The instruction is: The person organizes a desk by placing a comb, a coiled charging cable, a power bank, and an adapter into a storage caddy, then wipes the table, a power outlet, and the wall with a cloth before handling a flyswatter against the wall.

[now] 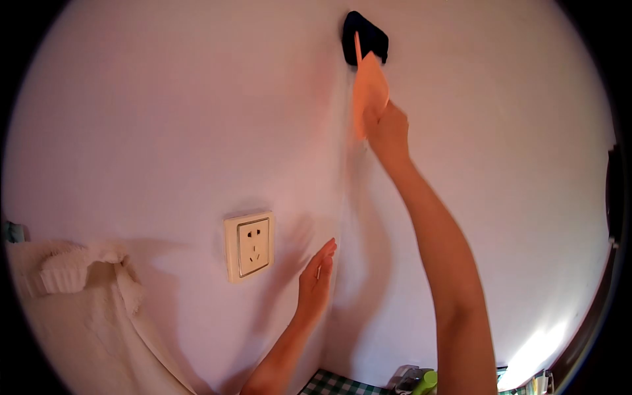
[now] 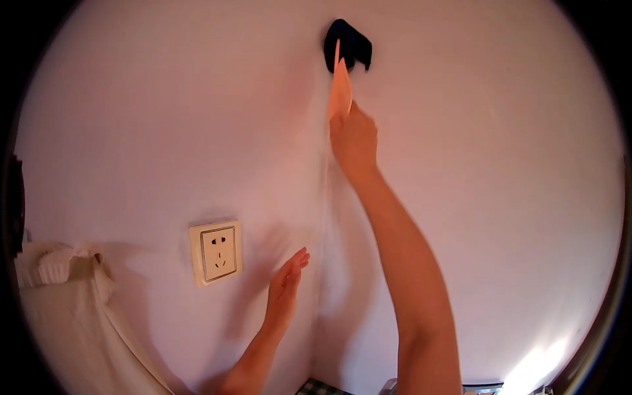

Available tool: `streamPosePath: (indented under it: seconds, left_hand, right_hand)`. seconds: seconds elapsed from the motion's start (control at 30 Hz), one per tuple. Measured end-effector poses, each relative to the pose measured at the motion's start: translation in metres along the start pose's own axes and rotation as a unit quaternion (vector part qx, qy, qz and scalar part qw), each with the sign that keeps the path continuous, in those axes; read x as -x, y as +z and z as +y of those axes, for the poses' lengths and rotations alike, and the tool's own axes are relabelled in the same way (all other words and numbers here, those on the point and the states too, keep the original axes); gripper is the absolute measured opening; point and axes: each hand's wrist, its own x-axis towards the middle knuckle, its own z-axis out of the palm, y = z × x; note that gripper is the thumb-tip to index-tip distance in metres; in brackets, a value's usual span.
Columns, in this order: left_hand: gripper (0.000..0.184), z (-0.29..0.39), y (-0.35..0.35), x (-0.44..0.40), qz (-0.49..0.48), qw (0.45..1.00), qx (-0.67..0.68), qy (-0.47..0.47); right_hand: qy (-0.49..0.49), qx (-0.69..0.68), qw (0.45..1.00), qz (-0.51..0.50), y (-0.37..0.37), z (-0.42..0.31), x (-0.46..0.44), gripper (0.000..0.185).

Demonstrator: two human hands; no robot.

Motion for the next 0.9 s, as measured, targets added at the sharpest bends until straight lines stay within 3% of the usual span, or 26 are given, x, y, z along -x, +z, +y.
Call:
streamPosePath:
  seconds: [0.1, 0.17, 0.27, 0.4, 0.47, 0.67, 0.77, 0.87, 0.9]
  left_hand:
    - [0.046, 0.005, 0.001, 0.004, -0.004, 1.0, 0.0, -0.009]
    - [0.045, 0.017, 0.0, 0.007, -0.011, 0.999, -0.012, -0.044]
    - [0.042, 0.02, 0.0, 0.013, -0.006, 0.999, -0.02, -0.037]
    - [0.04, 0.017, 0.001, 0.02, 0.01, 0.999, -0.02, -0.04]
    - [0.04, 0.016, 0.002, 0.024, 0.011, 0.999, -0.02, -0.037]
    - [0.041, 0.015, 0.005, 0.028, 0.005, 1.0, -0.009, -0.02]
    - [0.038, 0.014, 0.004, 0.026, -0.007, 0.999, -0.036, 0.012]
    - [0.038, 0.012, 0.003, 0.027, 0.001, 0.999, -0.043, -0.006]
    - [0.037, 0.013, 0.003, 0.027, 0.004, 0.999, -0.043, -0.012]
  right_hand:
    - [0.016, 0.042, 0.999, 0.013, 0.007, 0.007, -0.059, 0.033]
    - [0.169, 0.058, 0.979, -0.092, 0.002, 0.002, -0.095, 0.029]
    - [0.247, -0.031, 0.961, -0.122, -0.017, -0.007, -0.113, 0.025]
    - [0.202, 0.019, 0.972, -0.115, -0.017, -0.001, -0.094, 0.022]
    - [0.245, -0.037, 0.957, -0.15, -0.031, -0.011, -0.071, 0.021]
    - [0.087, -0.105, 0.986, -0.093, -0.057, -0.009, 0.042, 0.03]
    - [0.106, -0.094, 0.989, -0.045, -0.061, -0.017, 0.083, 0.029]
    - [0.158, -0.101, 0.977, -0.102, -0.046, -0.015, 0.083, 0.026]
    - [0.104, -0.069, 0.988, -0.095, -0.036, -0.01, 0.072, 0.023]
